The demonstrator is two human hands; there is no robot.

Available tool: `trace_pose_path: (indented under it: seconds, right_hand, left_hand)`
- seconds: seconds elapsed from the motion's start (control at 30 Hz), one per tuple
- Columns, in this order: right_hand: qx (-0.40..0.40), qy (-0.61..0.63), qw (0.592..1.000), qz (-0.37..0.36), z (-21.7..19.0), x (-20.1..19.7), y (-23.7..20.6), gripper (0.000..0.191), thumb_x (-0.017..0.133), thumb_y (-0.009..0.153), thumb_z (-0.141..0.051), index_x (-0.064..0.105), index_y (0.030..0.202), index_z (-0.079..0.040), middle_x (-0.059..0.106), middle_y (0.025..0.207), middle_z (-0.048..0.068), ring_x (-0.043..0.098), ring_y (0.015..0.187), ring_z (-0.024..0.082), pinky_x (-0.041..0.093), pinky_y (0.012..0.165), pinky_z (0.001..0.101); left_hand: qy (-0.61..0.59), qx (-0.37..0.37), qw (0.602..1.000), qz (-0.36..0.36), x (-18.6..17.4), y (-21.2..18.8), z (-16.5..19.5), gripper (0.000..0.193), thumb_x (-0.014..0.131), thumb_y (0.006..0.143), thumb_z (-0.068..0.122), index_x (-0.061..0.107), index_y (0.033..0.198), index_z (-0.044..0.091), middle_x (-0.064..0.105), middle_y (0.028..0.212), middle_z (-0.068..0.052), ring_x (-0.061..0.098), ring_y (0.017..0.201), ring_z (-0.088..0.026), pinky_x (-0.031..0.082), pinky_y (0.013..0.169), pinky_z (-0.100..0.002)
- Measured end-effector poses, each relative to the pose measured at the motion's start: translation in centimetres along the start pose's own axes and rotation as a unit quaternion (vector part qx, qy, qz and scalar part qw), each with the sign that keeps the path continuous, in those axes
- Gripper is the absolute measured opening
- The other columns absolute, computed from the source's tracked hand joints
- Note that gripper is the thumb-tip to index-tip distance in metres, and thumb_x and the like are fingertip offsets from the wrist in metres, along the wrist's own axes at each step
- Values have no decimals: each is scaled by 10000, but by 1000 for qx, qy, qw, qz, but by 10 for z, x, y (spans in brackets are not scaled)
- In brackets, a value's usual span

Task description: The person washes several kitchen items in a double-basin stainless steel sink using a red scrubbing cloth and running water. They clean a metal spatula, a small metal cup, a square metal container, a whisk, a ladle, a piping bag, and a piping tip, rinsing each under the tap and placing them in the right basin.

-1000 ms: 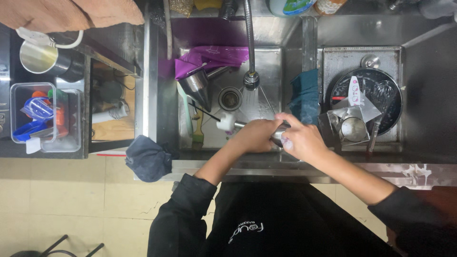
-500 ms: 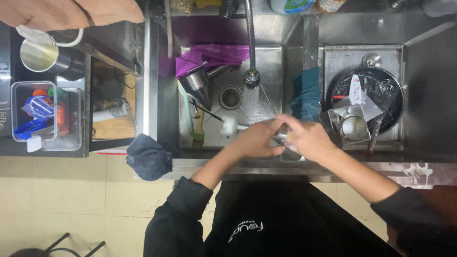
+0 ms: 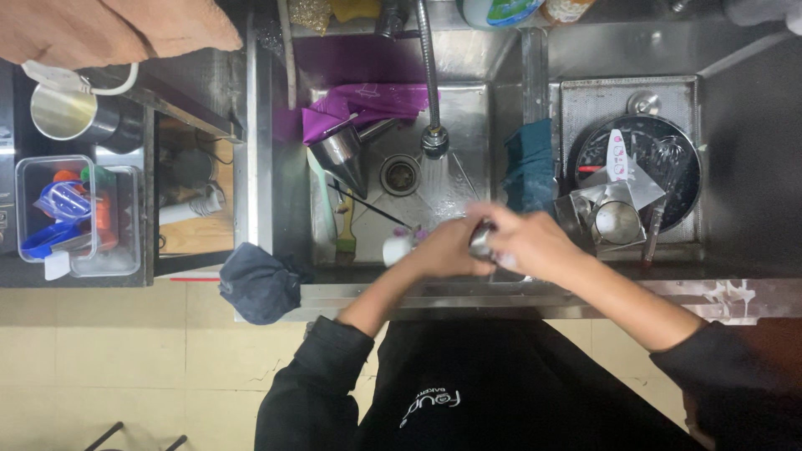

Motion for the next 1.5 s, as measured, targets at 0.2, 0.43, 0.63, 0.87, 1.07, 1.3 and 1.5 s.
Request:
trace_pose_path:
  seconds: [0.2, 0.43, 0.63, 0.87, 1.07, 1.3, 1.5]
  right_hand:
    - [-82, -111, 990, -15, -17, 15, -3, 172, 749, 701, -188, 645, 597, -98, 439, 1549, 72, 746, 769, 226, 611, 618, 355]
    - [-102, -100, 976, 166, -14, -8, -22, 203, 746, 793, -239, 726, 875, -55, 567, 1416, 166, 727, 694, 244, 594, 586, 348]
    - [195, 310, 888, 278, 25, -17, -37, 215, 638, 1004, -182, 735, 1120, -29, 667, 1018, 181, 634, 737, 186, 516, 657, 280]
    - [114, 675, 632, 362, 33, -27, -33, 243, 602, 1041, -213, 626, 1179, -14, 704, 1085, 96, 682, 877, 181, 595, 766, 306]
    - [191, 646, 632, 383, 60, -24, -40, 128, 594, 997, -66, 604, 1118, -25, 719, 1100, 134, 702, 904, 184, 602, 810, 316]
    - [214, 661, 605, 388, 81, 16, -60, 225, 571, 966, -9, 572, 1190, -33, 674, 1088, 100, 678, 936, 181, 580, 820, 320]
    - [235, 676, 576, 395, 88, 37, -80, 275, 518, 957, -30, 570, 1227, -13, 669, 1120, 126, 674, 969, 205, 581, 875, 352]
  left_hand:
    - [79, -48, 993, -69, -2, 1, 5, 671, 858, 648, 308, 591, 1198, 29, 712, 1046, -204, 698, 964, -375, 556, 843, -453]
    - [186, -31, 981, 54, -21, -3, 27, 665, 880, 695, 335, 564, 1230, 100, 742, 1049, -158, 720, 900, -385, 561, 766, -464]
    - [1, 37, 986, 163, -46, -12, 29, 699, 901, 676, 158, 522, 1261, 108, 670, 1234, -121, 705, 1123, -296, 569, 944, -375]
    - [-5, 41, 984, 171, -50, -11, 40, 653, 877, 679, 95, 566, 1254, 107, 644, 1231, -92, 652, 1180, -277, 525, 1006, -367]
    - [57, 55, 978, 194, -50, -13, 25, 632, 870, 692, 78, 587, 1253, 151, 617, 1242, -89, 621, 1214, -300, 529, 1007, -401]
    - [89, -104, 953, 272, -41, 15, -92, 666, 905, 685, 155, 587, 1271, 160, 632, 1234, -124, 650, 1141, -327, 539, 926, -429]
    - [-20, -161, 909, 383, -45, 31, -180, 733, 951, 616, 239, 595, 1228, 49, 726, 1114, -135, 715, 1038, -287, 548, 894, -383]
Point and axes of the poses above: each hand's wrist, its own y-axis towards the middle knuckle, its own x-axis out of the palm, z = x × y, the point moved 5 cm from there along y, towards the middle knuckle
